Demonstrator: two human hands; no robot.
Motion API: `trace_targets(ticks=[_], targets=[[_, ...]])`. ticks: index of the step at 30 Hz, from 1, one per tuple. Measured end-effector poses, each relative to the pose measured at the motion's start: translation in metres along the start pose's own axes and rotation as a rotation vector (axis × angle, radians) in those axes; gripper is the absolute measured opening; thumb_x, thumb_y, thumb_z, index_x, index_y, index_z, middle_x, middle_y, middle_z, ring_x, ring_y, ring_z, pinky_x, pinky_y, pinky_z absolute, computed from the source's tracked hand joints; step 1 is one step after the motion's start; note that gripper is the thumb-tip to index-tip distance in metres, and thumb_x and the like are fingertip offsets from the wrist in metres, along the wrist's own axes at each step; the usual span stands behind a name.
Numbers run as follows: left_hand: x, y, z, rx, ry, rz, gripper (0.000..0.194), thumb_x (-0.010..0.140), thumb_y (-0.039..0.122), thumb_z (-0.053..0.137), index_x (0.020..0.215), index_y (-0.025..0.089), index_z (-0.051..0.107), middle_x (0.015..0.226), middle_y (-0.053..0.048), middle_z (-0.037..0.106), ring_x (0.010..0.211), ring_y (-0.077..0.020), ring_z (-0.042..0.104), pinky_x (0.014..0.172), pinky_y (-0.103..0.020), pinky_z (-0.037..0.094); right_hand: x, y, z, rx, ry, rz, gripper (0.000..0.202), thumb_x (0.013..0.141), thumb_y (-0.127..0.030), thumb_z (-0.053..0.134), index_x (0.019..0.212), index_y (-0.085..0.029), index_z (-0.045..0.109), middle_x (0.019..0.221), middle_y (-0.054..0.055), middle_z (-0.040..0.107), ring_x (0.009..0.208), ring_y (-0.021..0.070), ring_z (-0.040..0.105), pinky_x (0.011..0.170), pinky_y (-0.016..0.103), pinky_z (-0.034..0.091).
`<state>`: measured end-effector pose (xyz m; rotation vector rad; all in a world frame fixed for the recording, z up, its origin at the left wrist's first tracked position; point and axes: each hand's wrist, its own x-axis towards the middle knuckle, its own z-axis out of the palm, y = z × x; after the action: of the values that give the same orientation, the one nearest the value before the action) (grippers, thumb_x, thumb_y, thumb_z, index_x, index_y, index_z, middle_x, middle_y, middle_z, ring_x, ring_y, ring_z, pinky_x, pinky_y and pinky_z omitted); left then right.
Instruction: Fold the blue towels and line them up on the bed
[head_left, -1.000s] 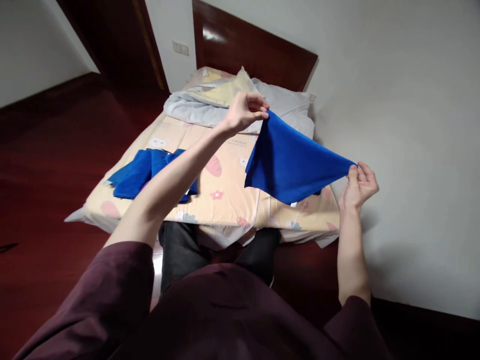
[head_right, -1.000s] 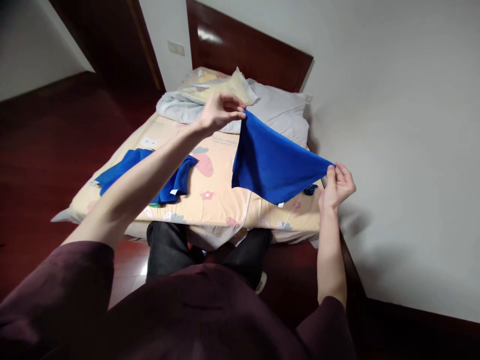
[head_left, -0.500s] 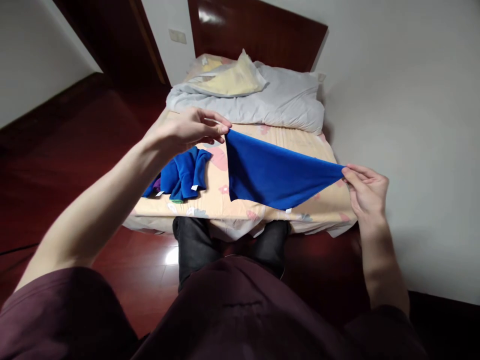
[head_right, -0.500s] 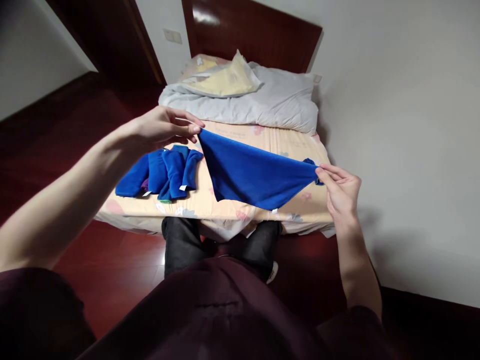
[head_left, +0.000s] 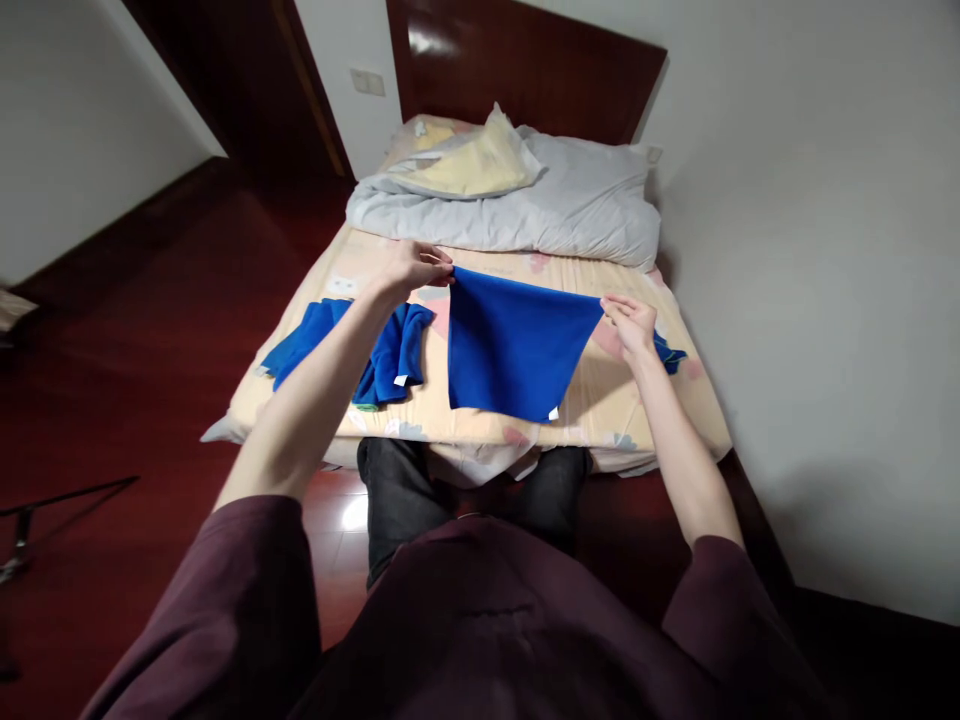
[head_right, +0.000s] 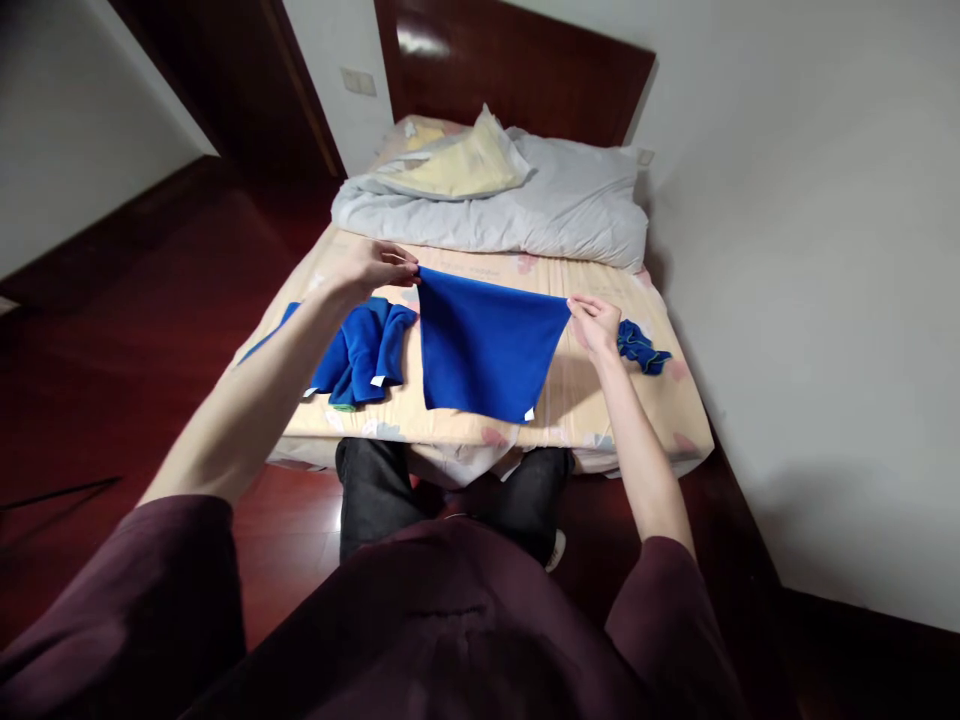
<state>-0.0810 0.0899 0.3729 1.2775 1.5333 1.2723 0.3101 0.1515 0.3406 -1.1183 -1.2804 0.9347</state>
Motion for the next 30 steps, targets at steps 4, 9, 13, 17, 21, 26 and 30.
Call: trace_targets(ticks=[4,9,13,17,21,26,30], targets=[[0.004,0.005,0.001,0.077,0.146,0.179,0.022,0.078,0.024,0.079,0.095,0.018,0.066,0.081,-0.006,0.073,0.076,-0.0185,0.072,0.081,-0.037,0.064,0.006,0.01,0.016,0.001,0.077,-0.187,0.035,0.077,-0.039,0.087,0.096,-0.014,0.072,0.09,0.008,0.075,0.084,0.0159,0.071,0.074,0.026,0.057],[-0.03,-0.032,0.003,0.313,0.229,0.278,0.03,0.083,0.029,0.069,0.112,0.021,0.068,0.1,-0.006,0.075,0.097,-0.0202,0.07,0.088,-0.031,0.06,-0.027,0.056,0.0,-0.098,0.028,-0.224,0.035,0.077,-0.043,0.083,0.096,-0.016,0.073,0.091,0.006,0.074,0.08,0.0164,0.069,0.077,0.029,0.056],[-0.077,-0.109,0.019,0.521,0.117,0.138,0.026,0.084,0.029,0.064,0.109,0.025,0.073,0.107,-0.006,0.074,0.105,-0.0248,0.067,0.095,-0.035,0.056,-0.076,0.123,-0.015,-0.236,-0.095,-0.155,0.025,0.077,-0.035,0.079,0.094,-0.016,0.076,0.086,0.005,0.073,0.076,0.0157,0.063,0.079,0.031,0.053],[-0.135,-0.195,0.047,0.563,-0.046,-0.055,0.033,0.085,0.027,0.061,0.117,0.029,0.07,0.108,-0.007,0.073,0.105,-0.0276,0.067,0.1,-0.04,0.054,-0.137,0.192,-0.02,-0.311,-0.252,0.1,0.018,0.07,-0.022,0.079,0.086,-0.016,0.073,0.08,0.003,0.071,0.075,0.017,0.062,0.075,0.03,0.051],[-0.177,-0.255,0.07,0.565,-0.122,-0.311,0.043,0.082,0.024,0.064,0.124,0.031,0.063,0.109,-0.005,0.075,0.115,-0.0285,0.067,0.104,-0.041,0.053,-0.181,0.242,-0.024,-0.309,-0.34,0.375,0.032,0.057,-0.018,0.084,0.084,-0.016,0.068,0.068,-0.002,0.068,0.066,0.0159,0.061,0.071,0.031,0.051],[-0.177,-0.295,0.079,0.437,-0.019,-0.393,0.045,0.087,0.034,0.065,0.13,0.027,0.053,0.117,-0.006,0.076,0.112,-0.0232,0.072,0.1,-0.036,0.055,-0.188,0.267,-0.022,-0.2,-0.253,0.45,0.045,0.055,-0.028,0.089,0.09,-0.017,0.063,0.066,-0.004,0.068,0.069,0.0184,0.068,0.073,0.033,0.054],[-0.165,-0.307,0.076,0.324,0.039,-0.417,0.039,0.086,0.036,0.067,0.121,0.022,0.057,0.105,-0.006,0.079,0.105,-0.0227,0.075,0.094,-0.033,0.057,-0.185,0.27,-0.022,-0.215,-0.227,0.486,0.043,0.055,-0.026,0.087,0.087,-0.019,0.059,0.065,-0.003,0.069,0.065,0.0174,0.066,0.07,0.031,0.053]])
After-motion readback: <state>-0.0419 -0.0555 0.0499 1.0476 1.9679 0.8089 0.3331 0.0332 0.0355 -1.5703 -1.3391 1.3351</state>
